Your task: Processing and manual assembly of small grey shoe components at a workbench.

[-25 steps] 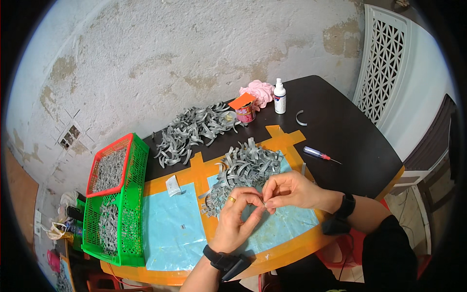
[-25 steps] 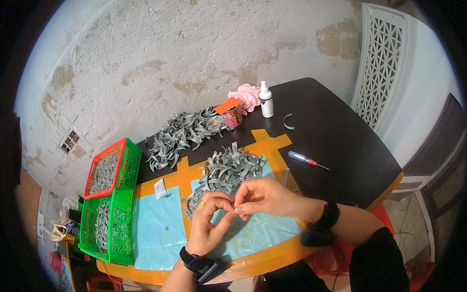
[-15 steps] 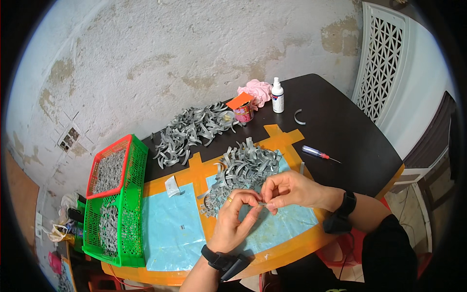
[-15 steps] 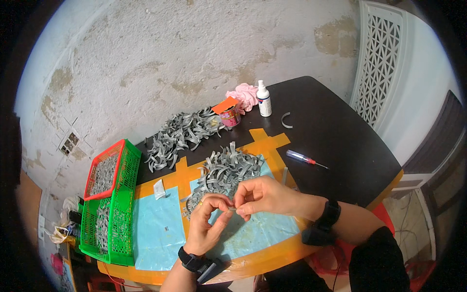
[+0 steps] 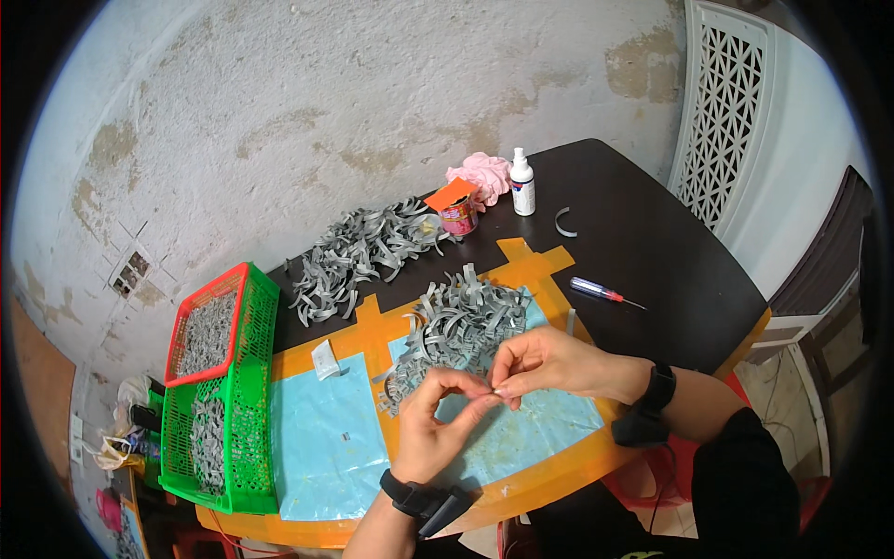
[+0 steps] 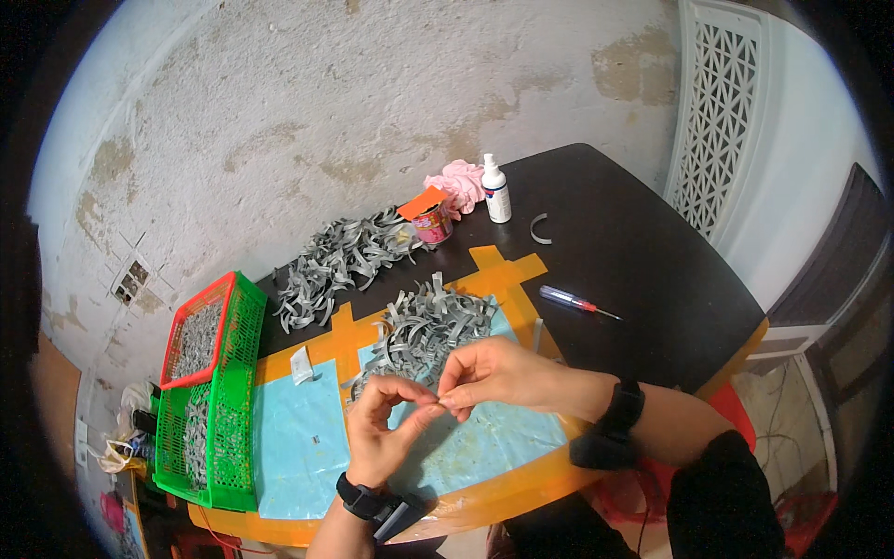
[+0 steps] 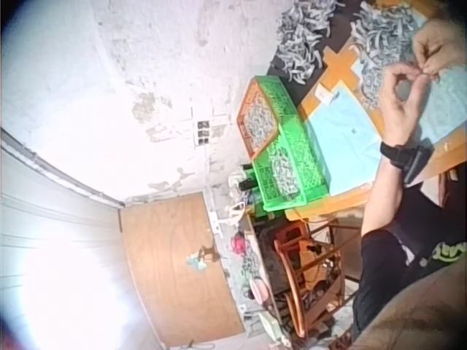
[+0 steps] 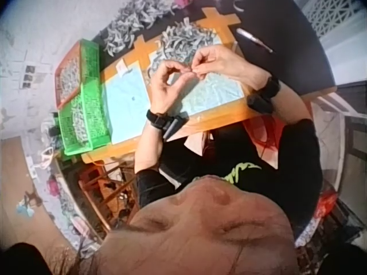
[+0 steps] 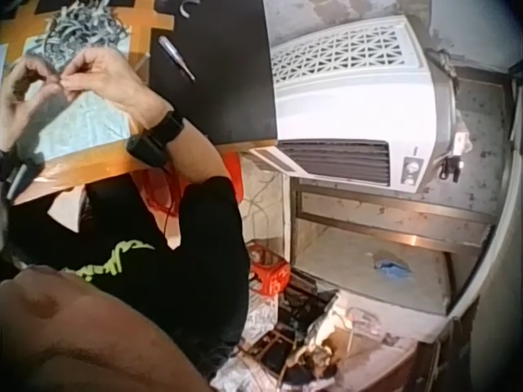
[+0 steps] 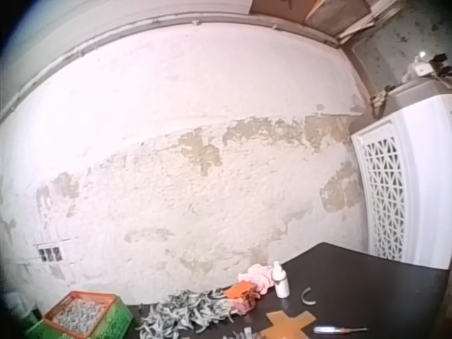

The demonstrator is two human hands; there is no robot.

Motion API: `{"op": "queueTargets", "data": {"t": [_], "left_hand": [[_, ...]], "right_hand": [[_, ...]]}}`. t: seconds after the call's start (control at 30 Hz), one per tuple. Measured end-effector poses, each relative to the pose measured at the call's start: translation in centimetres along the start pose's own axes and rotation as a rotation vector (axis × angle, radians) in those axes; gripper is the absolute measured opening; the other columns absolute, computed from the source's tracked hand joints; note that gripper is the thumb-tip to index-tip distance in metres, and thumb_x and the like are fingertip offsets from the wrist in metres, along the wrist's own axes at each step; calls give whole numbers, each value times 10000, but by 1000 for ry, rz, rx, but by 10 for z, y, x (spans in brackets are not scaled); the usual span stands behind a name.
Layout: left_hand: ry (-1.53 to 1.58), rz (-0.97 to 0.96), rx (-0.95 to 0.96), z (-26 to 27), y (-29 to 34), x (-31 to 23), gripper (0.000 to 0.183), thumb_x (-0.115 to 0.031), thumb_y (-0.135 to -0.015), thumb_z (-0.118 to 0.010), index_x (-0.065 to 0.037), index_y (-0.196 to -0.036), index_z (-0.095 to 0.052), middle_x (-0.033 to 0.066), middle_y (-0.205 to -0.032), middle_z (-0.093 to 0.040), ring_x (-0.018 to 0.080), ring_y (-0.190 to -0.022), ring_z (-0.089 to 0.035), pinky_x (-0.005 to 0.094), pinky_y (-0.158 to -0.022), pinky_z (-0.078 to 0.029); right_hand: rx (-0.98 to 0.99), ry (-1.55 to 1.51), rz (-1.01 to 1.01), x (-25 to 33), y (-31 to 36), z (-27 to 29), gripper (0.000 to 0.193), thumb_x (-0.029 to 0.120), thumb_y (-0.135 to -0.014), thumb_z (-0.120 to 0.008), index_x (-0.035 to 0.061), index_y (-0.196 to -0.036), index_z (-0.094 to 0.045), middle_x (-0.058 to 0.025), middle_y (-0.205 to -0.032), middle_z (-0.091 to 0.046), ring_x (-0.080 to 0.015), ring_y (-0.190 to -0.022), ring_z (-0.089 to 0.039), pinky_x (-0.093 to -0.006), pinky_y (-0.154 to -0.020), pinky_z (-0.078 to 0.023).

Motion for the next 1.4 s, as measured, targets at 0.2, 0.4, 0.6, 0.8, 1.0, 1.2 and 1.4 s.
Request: {"op": "queueTargets", "data": {"t": [0.2, 0.4, 0.6, 0.8, 1.0, 1.2, 1.4], "left_hand": [[222, 126, -152, 26, 3, 14, 77, 18, -862, -605, -17, -910, -556, 65, -900, -592, 144, -741, -587, 273, -712, -499], [5, -180, -760, 153, 28, -51, 59, -53, -896, -585, -40, -952, -597, 38, -877, -609, 97, -741, -562, 223, -658, -466], [-349, -107, -1026, 327, 122, -77, 90, -75, -898, -607, -37, -979, -612, -9, -852, -601, 38, -727, -516, 179, -618, -414], [-623, 293, -912, 415, 172, -13, 298, -26, -827, -628, 18, -1119, -593, 76, -1060, -614, 148, -980, -556, 271, -842, -443], [-338, 232, -528, 199, 58, -62, 246, -60, -850, -613, 2, -1088, -595, 70, -1020, -626, 132, -934, -581, 273, -825, -463], [24, 436, 35, 3, 6, -5, 260, -61, -814, -698, 4, -1042, -590, 78, -1013, -626, 143, -904, -613, 294, -806, -507], [197, 408, 1, -12, -6, 32, 108, -18, -853, -649, 3, -945, -598, 64, -904, -633, 127, -749, -621, 255, -702, -520]], "right_hand": [[-169, 84, 91, 32, 0, 30, 102, 65, -882, -612, -9, -952, -606, -60, -853, -636, -121, -765, -620, -253, -727, -505], [-497, 781, 253, 62, 19, 83, 102, 21, -837, -594, -5, -933, -616, -86, -887, -634, -165, -782, -630, -303, -714, -502], [-511, 1449, 125, 75, 36, 85, 216, -16, -722, -676, 66, -920, -658, -92, -911, -585, -275, -893, -587, -357, -779, -461], [-227, 1336, -154, 38, 27, 99, 179, 1, -665, -741, 41, -818, -657, -96, -837, -602, -258, -812, -603, -331, -706, -468], [-227, 993, 26, 44, 17, 83, 88, 4, -734, -707, 10, -781, -632, -46, -705, -636, -126, -651, -605, -257, -609, -465], [-84, 598, 151, 39, 12, 39, 117, -18, -756, -697, 2, -841, -620, -16, -787, -623, -62, -714, -590, -216, -642, -473], [-39, 568, 103, 36, 8, 26, 126, -30, -786, -677, -11, -885, -600, -24, -838, -613, -71, -747, -597, -212, -660, -485]]}}
Point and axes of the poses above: each hand's wrist, its own y-axis away from the middle knuckle, its own z-axis out of the back of the hand, x = y × z, the point moved 9 cm from there along -y, towards the middle knuckle
